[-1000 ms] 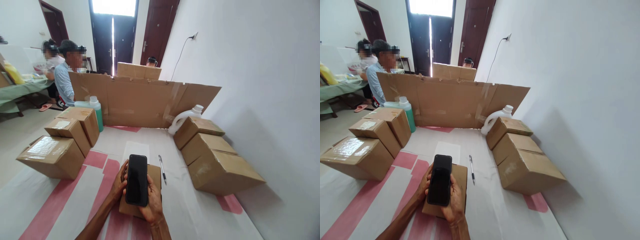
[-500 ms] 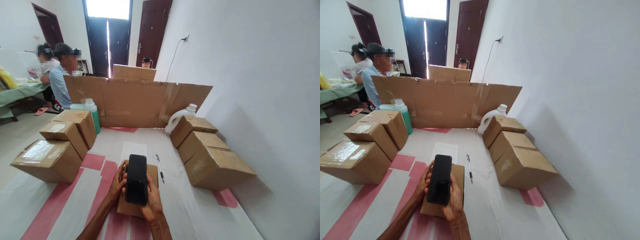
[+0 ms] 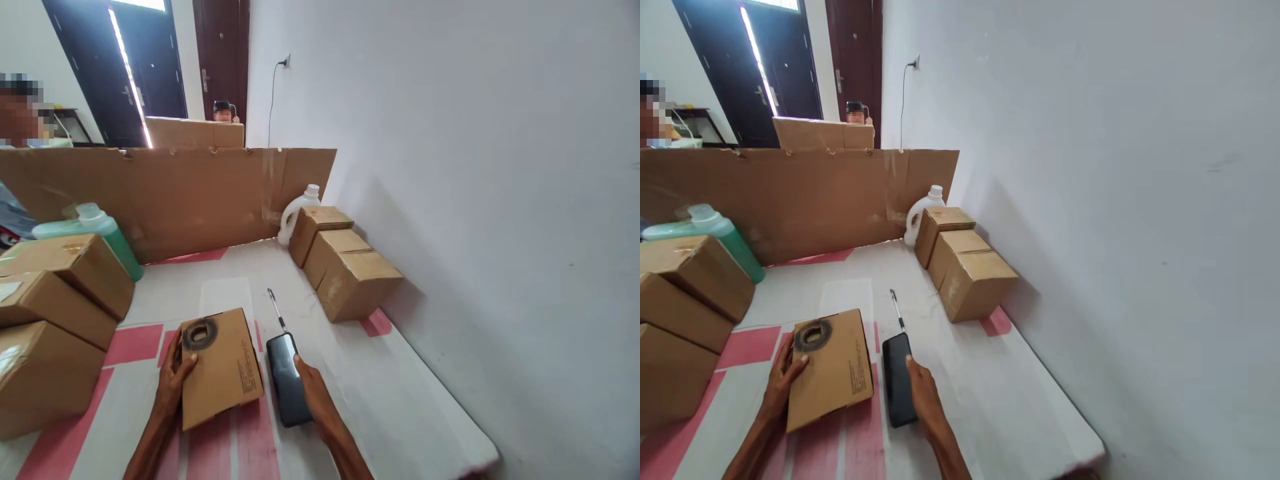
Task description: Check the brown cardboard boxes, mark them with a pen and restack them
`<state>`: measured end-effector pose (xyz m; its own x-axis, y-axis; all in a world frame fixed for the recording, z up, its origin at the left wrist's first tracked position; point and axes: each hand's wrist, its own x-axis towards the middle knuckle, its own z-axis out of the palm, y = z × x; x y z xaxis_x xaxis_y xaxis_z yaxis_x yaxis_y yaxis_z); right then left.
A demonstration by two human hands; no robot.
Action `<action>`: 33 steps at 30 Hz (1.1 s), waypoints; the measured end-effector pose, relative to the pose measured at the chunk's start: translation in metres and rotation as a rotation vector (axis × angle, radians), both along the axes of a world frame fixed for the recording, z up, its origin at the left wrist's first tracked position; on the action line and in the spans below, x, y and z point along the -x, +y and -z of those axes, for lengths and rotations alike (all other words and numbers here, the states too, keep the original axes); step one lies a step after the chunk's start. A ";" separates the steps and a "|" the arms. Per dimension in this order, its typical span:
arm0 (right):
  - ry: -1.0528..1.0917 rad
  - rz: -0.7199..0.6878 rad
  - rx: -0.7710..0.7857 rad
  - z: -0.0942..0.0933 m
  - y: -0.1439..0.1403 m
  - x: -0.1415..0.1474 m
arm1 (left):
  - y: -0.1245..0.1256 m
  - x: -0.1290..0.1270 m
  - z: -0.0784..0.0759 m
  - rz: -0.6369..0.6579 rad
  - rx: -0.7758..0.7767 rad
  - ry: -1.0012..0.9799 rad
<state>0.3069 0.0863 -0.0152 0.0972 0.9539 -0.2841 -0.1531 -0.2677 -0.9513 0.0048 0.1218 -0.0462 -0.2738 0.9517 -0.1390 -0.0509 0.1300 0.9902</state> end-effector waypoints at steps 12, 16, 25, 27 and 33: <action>-0.728 0.171 -0.160 0.024 0.014 0.005 | -0.007 0.004 0.000 -0.120 -0.063 0.343; -0.440 -0.011 -0.295 0.018 0.020 0.033 | -0.021 -0.007 0.006 -0.182 -0.087 0.320; 0.070 -0.215 -0.050 0.048 -0.042 0.046 | -0.107 0.000 -0.013 -0.043 0.082 0.211; 0.129 -0.301 0.005 0.048 -0.036 0.029 | -0.118 0.014 -0.019 -0.005 0.241 0.066; 0.249 -0.376 0.013 0.042 0.008 0.029 | -0.112 0.034 -0.018 0.042 0.451 -0.075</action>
